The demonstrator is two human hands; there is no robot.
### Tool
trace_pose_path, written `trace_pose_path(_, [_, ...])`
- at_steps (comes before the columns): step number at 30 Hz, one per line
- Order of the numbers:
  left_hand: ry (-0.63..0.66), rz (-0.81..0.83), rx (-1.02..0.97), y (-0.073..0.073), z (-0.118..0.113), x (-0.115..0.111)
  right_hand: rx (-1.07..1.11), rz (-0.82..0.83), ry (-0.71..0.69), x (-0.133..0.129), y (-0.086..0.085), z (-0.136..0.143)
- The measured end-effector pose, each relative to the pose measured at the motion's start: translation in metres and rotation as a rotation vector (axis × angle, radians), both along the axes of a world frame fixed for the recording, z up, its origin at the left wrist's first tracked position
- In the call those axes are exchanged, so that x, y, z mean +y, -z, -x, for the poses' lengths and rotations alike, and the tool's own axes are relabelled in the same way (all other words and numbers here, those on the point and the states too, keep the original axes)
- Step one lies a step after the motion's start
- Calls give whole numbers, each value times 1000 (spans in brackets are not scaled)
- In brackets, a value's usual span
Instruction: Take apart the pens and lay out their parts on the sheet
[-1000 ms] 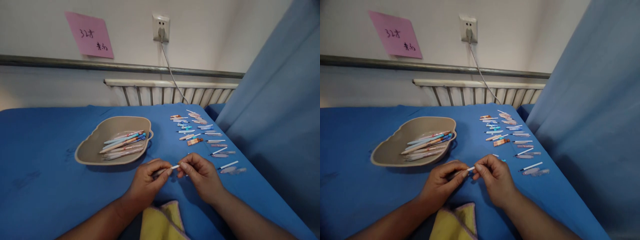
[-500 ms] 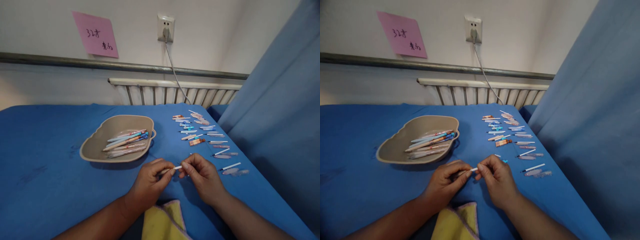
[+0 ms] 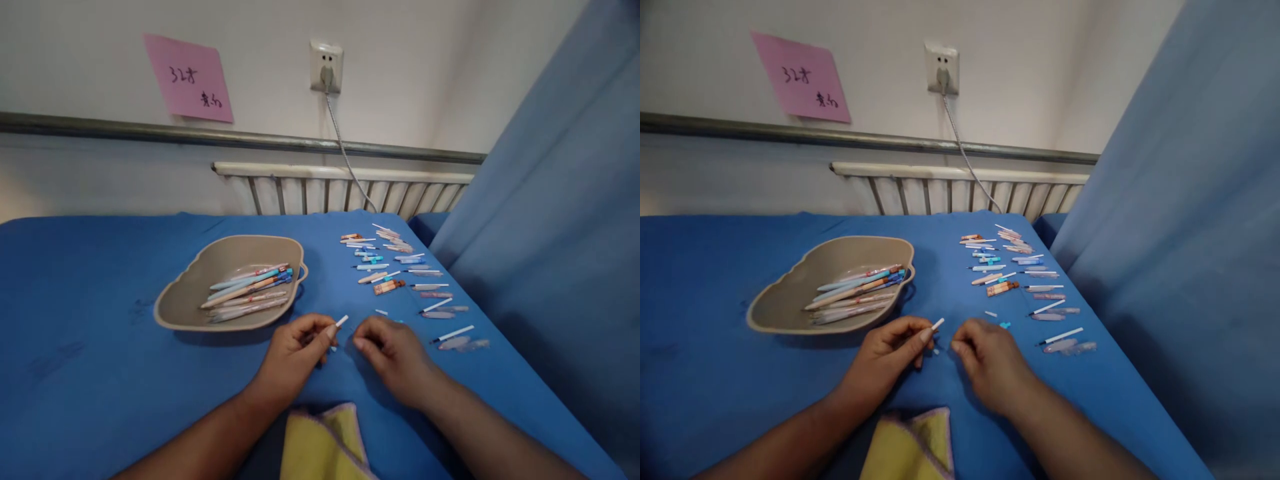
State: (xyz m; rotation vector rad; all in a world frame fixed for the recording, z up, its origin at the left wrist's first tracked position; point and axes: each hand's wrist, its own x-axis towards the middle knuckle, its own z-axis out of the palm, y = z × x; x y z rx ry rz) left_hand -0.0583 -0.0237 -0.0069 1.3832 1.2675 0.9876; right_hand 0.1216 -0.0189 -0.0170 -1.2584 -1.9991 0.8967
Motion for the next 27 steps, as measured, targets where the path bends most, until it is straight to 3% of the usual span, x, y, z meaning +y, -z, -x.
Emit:
trace_pose_path(5, [13,12,29,0,2,3,-368,-143,-191,-6,-2,4])
trace_pose_path(11, [36,28,47,2,1,5,-444,-188,-215,-4,-6,3])
trace_pose_path(14, [45,33,49,5,1,6,-374,-162,-142,4,-10,-7])
trace_pose_path(21, [44,41,48,10,2,7,-321,-131,182,36,-22,-57])
trace_pose_path(27, [50,29,49,8,1,7,-447,-47,175,40,-21,-75])
